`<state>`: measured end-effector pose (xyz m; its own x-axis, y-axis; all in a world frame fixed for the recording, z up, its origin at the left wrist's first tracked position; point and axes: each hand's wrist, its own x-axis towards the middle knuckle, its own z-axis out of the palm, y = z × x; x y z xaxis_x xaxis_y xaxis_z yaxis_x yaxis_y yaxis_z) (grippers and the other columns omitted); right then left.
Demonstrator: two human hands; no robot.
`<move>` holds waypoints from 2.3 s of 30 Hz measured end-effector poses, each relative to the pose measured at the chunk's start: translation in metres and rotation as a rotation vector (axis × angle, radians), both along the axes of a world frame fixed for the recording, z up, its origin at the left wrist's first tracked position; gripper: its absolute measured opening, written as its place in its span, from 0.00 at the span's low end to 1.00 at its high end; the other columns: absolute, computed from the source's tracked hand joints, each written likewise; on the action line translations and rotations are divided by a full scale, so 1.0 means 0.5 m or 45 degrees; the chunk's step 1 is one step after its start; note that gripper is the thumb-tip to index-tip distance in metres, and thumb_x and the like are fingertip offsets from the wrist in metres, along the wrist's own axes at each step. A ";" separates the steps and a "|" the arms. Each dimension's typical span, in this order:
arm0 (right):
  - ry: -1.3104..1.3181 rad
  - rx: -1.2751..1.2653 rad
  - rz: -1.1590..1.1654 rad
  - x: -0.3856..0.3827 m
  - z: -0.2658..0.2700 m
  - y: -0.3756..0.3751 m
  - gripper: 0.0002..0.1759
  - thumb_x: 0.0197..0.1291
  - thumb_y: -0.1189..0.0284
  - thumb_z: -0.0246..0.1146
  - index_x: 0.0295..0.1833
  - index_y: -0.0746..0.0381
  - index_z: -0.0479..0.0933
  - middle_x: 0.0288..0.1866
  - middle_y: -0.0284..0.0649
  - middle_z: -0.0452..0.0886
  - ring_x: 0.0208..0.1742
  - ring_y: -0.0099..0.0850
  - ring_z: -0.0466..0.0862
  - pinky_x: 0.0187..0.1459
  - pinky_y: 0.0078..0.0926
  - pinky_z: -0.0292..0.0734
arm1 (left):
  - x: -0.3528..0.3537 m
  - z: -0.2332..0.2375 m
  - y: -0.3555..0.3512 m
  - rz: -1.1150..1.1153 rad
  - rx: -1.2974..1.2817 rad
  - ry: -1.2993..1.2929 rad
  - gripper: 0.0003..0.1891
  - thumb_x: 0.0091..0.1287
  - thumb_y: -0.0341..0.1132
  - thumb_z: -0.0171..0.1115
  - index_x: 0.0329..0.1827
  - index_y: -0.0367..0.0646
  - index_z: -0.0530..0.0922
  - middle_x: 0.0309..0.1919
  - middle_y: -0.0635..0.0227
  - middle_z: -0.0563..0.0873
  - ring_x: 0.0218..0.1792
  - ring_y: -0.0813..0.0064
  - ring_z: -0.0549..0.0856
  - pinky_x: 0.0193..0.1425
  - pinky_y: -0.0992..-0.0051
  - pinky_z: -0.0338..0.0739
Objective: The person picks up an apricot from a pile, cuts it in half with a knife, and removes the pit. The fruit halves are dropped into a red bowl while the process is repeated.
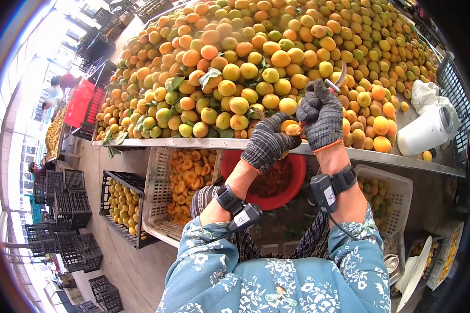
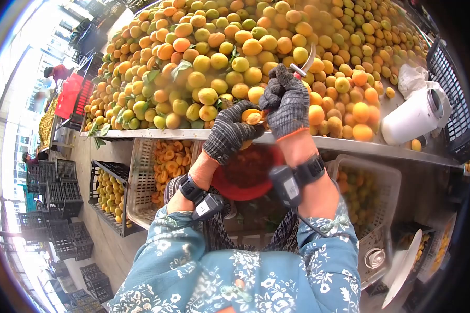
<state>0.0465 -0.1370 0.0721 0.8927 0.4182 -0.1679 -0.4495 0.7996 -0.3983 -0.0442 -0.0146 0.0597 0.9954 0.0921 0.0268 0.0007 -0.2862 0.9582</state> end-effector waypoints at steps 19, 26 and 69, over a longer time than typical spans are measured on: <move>-1.422 -1.573 -0.190 -0.055 0.027 0.023 0.19 0.50 0.66 0.70 0.46 0.64 0.82 0.32 0.43 0.83 0.34 0.38 0.83 0.41 0.33 0.79 | 0.001 0.029 0.053 0.185 0.064 -0.110 0.22 0.48 0.34 0.77 0.45 0.37 0.80 0.36 0.66 0.85 0.38 0.76 0.82 0.46 0.73 0.79; -0.626 -0.833 0.209 -0.065 0.049 0.009 0.07 0.51 0.76 0.66 0.38 0.60 0.80 0.26 0.27 0.78 0.23 0.14 0.73 0.25 0.11 0.68 | -0.020 0.028 0.122 -0.051 -1.239 0.088 0.14 0.65 0.38 0.63 0.47 0.37 0.78 0.31 0.62 0.82 0.29 0.74 0.81 0.30 0.80 0.76; -1.525 -1.151 0.175 -0.153 -0.075 0.138 0.14 0.59 0.79 0.60 0.51 0.70 0.78 0.37 0.35 0.81 0.37 0.22 0.78 0.41 0.21 0.76 | -0.020 -0.184 0.183 0.913 -0.122 -0.195 0.12 0.77 0.35 0.44 0.42 0.44 0.77 0.34 0.70 0.79 0.35 0.81 0.75 0.38 0.79 0.73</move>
<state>-0.0298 -0.0681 0.0344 0.6485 0.6644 0.3715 0.4402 0.0708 -0.8951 -0.0544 0.0771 -0.0322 0.6757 0.7274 0.1197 0.0204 -0.1807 0.9833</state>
